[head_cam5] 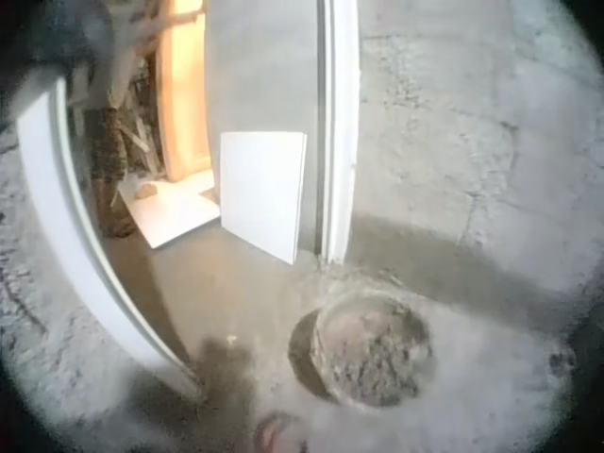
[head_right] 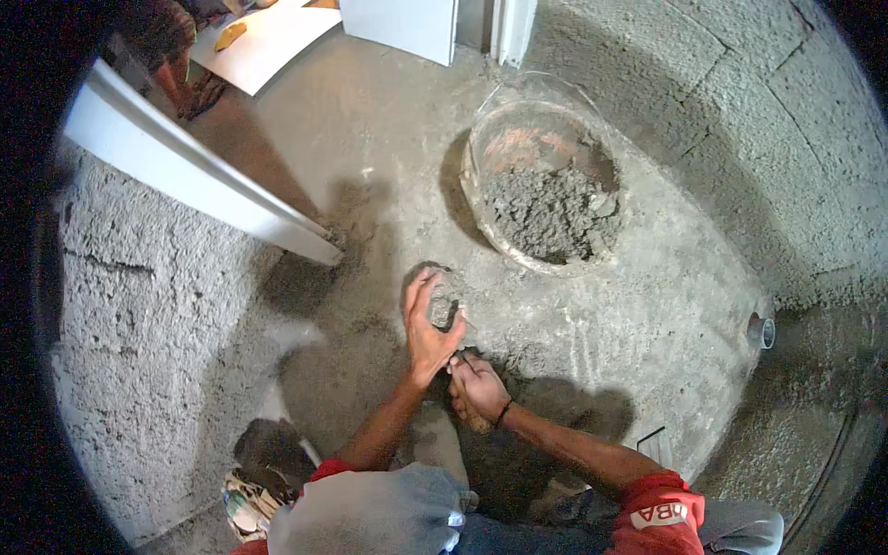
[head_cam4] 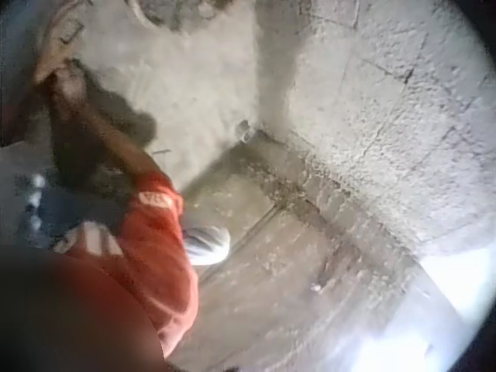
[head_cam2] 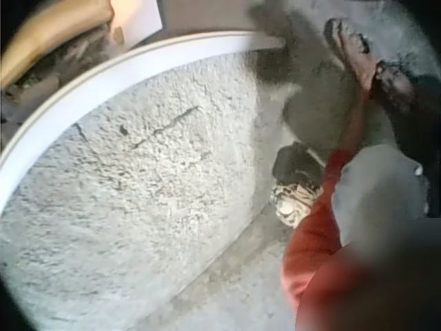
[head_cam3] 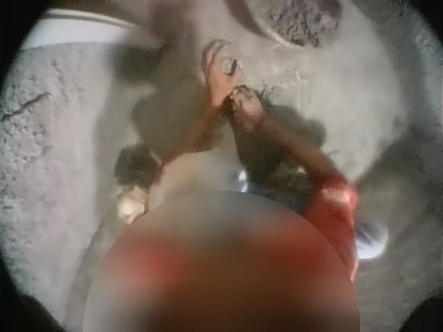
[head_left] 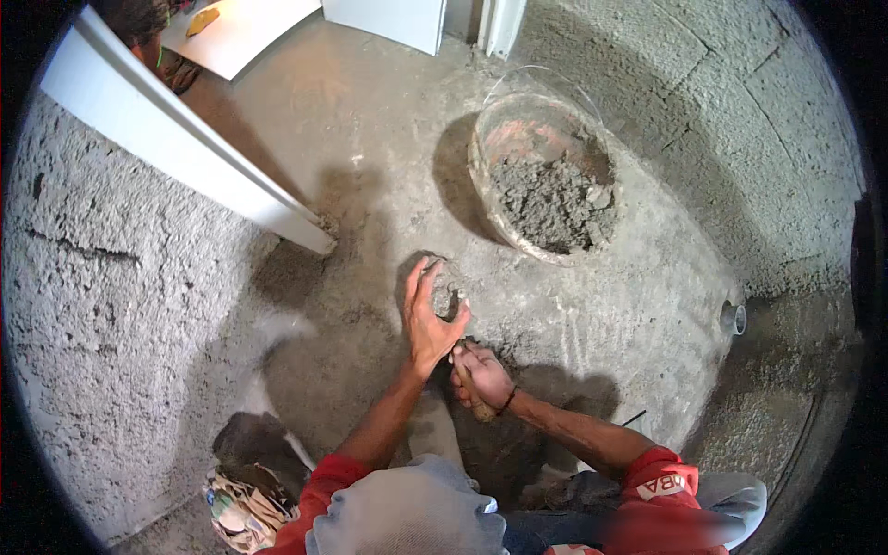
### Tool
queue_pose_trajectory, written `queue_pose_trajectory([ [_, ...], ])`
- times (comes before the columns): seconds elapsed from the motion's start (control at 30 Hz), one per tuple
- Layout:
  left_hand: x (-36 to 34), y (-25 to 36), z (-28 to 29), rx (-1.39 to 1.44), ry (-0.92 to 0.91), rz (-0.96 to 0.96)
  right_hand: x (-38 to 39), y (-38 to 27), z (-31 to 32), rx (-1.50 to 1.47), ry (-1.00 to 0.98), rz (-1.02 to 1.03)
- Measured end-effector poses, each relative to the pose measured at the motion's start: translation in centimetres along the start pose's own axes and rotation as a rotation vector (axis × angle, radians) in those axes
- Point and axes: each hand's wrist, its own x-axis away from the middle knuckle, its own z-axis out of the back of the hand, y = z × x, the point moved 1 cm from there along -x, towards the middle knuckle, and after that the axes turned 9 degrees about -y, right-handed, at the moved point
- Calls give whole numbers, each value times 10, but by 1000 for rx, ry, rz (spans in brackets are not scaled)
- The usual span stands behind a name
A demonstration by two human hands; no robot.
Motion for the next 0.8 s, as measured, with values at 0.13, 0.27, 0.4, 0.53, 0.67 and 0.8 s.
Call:
queue_pose_trajectory([
  [0.13, -36, 61, 19, -11, 119, -144, 56, -64, -22, 68, 14, 75],
  [0.27, -95, 112, 20, 130, 260, -452, 102, -130, -25, 364, 66, 335],
  [0.4, -150, 130, 2, 197, 226, -588, 101, -185, 14, 1349, 604, 645],
  [0.53, -143, 97, -6, 144, 156, -338, 117, -222, 66, 1920, 1031, 219],
  [0.67, -113, 71, 5, 56, 112, -213, 166, -264, 54, 2128, 921, 25],
  [0.8, -107, 56, -3, 231, 59, 70, 196, -302, 59, 1963, 703, -18],
])
